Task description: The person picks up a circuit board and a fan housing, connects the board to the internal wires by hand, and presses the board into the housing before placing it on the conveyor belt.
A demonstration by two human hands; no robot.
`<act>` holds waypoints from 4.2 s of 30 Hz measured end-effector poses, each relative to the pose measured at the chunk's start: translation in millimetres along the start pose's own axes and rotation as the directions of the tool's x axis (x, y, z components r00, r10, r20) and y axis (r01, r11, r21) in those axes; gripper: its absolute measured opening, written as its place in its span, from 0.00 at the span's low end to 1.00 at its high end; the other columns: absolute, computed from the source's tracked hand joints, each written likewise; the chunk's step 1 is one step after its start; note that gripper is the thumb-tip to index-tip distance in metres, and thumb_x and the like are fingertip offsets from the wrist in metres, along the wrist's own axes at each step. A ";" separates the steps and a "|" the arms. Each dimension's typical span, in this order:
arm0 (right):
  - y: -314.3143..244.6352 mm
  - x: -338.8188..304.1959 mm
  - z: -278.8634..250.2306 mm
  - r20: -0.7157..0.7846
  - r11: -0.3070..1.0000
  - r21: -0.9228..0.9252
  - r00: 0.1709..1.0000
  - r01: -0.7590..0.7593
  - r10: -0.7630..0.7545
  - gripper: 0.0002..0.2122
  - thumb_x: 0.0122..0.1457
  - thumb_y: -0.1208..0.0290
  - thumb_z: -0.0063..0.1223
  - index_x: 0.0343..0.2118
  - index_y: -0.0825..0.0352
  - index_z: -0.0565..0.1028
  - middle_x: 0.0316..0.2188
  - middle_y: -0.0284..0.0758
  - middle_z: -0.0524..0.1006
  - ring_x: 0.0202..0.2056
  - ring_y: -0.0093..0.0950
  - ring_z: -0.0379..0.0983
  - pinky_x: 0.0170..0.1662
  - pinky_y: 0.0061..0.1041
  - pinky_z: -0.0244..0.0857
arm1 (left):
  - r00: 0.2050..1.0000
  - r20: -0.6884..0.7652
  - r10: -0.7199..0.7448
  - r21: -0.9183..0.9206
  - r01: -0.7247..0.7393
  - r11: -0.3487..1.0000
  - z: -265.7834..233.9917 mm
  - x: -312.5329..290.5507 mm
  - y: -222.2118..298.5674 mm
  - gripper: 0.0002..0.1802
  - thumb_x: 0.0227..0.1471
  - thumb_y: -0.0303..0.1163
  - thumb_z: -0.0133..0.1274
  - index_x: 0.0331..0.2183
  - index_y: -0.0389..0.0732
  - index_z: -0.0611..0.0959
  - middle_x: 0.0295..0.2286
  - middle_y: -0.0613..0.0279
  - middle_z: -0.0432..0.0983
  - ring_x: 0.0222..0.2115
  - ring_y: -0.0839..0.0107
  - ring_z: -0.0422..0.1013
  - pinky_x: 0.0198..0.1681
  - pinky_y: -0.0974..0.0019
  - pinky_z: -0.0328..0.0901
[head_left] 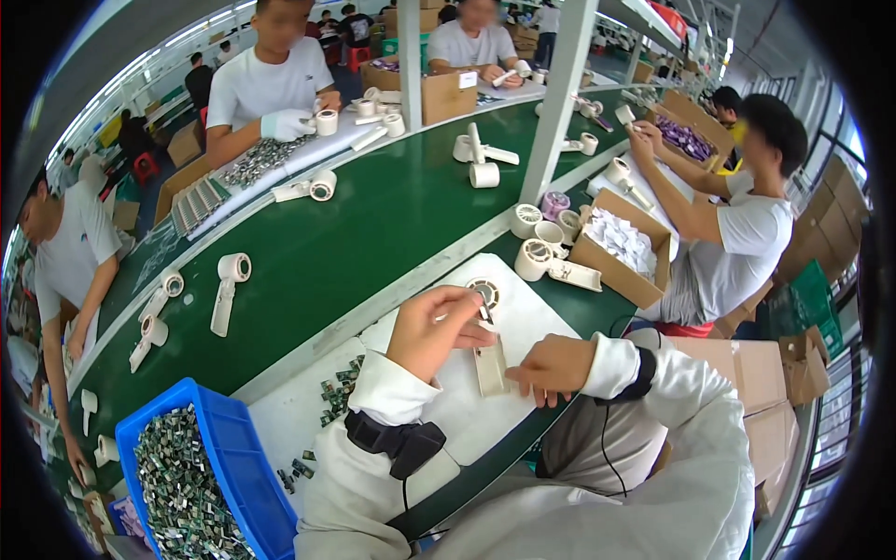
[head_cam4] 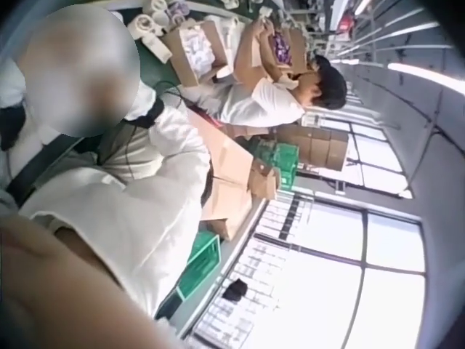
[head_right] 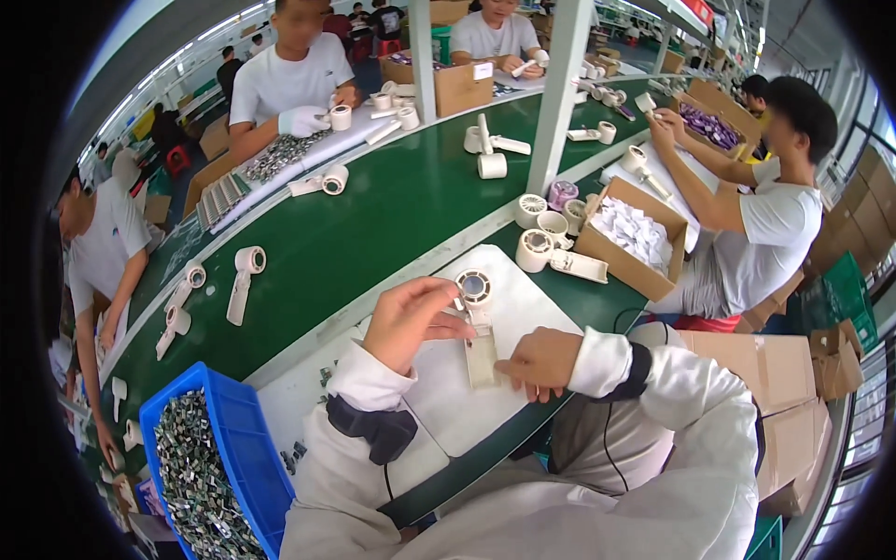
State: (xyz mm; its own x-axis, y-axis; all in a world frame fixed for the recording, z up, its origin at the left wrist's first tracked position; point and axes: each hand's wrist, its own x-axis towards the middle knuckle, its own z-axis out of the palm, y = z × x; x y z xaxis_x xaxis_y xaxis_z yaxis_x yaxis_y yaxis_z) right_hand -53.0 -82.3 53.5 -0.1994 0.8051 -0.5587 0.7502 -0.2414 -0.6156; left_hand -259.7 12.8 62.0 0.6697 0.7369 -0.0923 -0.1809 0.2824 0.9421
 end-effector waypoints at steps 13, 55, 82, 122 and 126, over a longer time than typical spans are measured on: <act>4.3 40.1 2.9 -0.155 0.623 -0.571 0.674 0.535 -0.722 0.10 0.58 0.62 0.55 0.32 0.64 0.77 0.27 0.38 0.79 0.29 0.38 0.78 0.33 0.37 0.72 | 0.980 -0.154 -0.126 -0.356 0.064 0.932 12.9 -5.4 -15.1 0.15 0.58 0.29 0.52 0.44 0.29 0.78 0.35 0.52 0.79 0.35 0.60 0.78 0.45 0.60 0.73; 16.4 35.9 -6.0 -0.302 0.681 -0.373 0.612 0.630 -0.731 0.09 0.55 0.70 0.61 0.37 0.67 0.79 0.26 0.36 0.78 0.26 0.32 0.76 0.32 0.30 0.71 | 0.989 0.032 -0.144 0.626 0.092 0.774 -12.4 5.4 -26.8 0.13 0.51 0.19 0.56 0.40 0.33 0.73 0.32 0.59 0.76 0.30 0.73 0.76 0.34 0.74 0.68; 10.4 30.6 -12.5 -0.240 0.845 -0.138 0.810 0.517 -0.535 0.08 0.55 0.73 0.60 0.37 0.68 0.79 0.23 0.37 0.79 0.24 0.31 0.77 0.29 0.27 0.70 | 0.992 0.033 -0.124 0.661 0.071 0.747 -7.1 3.3 -27.9 0.12 0.44 0.24 0.61 0.29 0.35 0.73 0.23 0.60 0.76 0.23 0.74 0.75 0.28 0.71 0.68; 8.2 29.5 -4.1 -0.531 0.854 0.238 0.798 0.462 -0.284 0.07 0.54 0.73 0.60 0.33 0.71 0.80 0.15 0.27 0.73 0.18 0.13 0.65 0.23 0.17 0.60 | 0.984 0.099 -0.147 0.267 0.116 0.957 -16.4 11.9 -29.4 0.17 0.60 0.22 0.50 0.50 0.27 0.75 0.42 0.49 0.79 0.40 0.66 0.77 0.46 0.64 0.74; 7.7 27.8 -6.1 -0.541 0.871 0.228 0.801 0.435 -0.258 0.07 0.55 0.74 0.60 0.34 0.71 0.80 0.15 0.26 0.73 0.18 0.12 0.64 0.22 0.17 0.57 | 0.989 0.063 -0.134 0.223 0.116 0.968 -12.1 12.0 -30.0 0.16 0.59 0.22 0.51 0.49 0.26 0.76 0.42 0.48 0.79 0.39 0.65 0.78 0.46 0.64 0.74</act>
State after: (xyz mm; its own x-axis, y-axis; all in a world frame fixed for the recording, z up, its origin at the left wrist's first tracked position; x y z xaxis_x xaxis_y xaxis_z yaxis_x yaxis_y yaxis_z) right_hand -48.9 -58.5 36.6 -0.0123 0.9999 0.0118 0.4230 0.0159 -0.9060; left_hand -255.0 20.6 28.7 0.7321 0.6521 -0.1968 0.0637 0.2220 0.9730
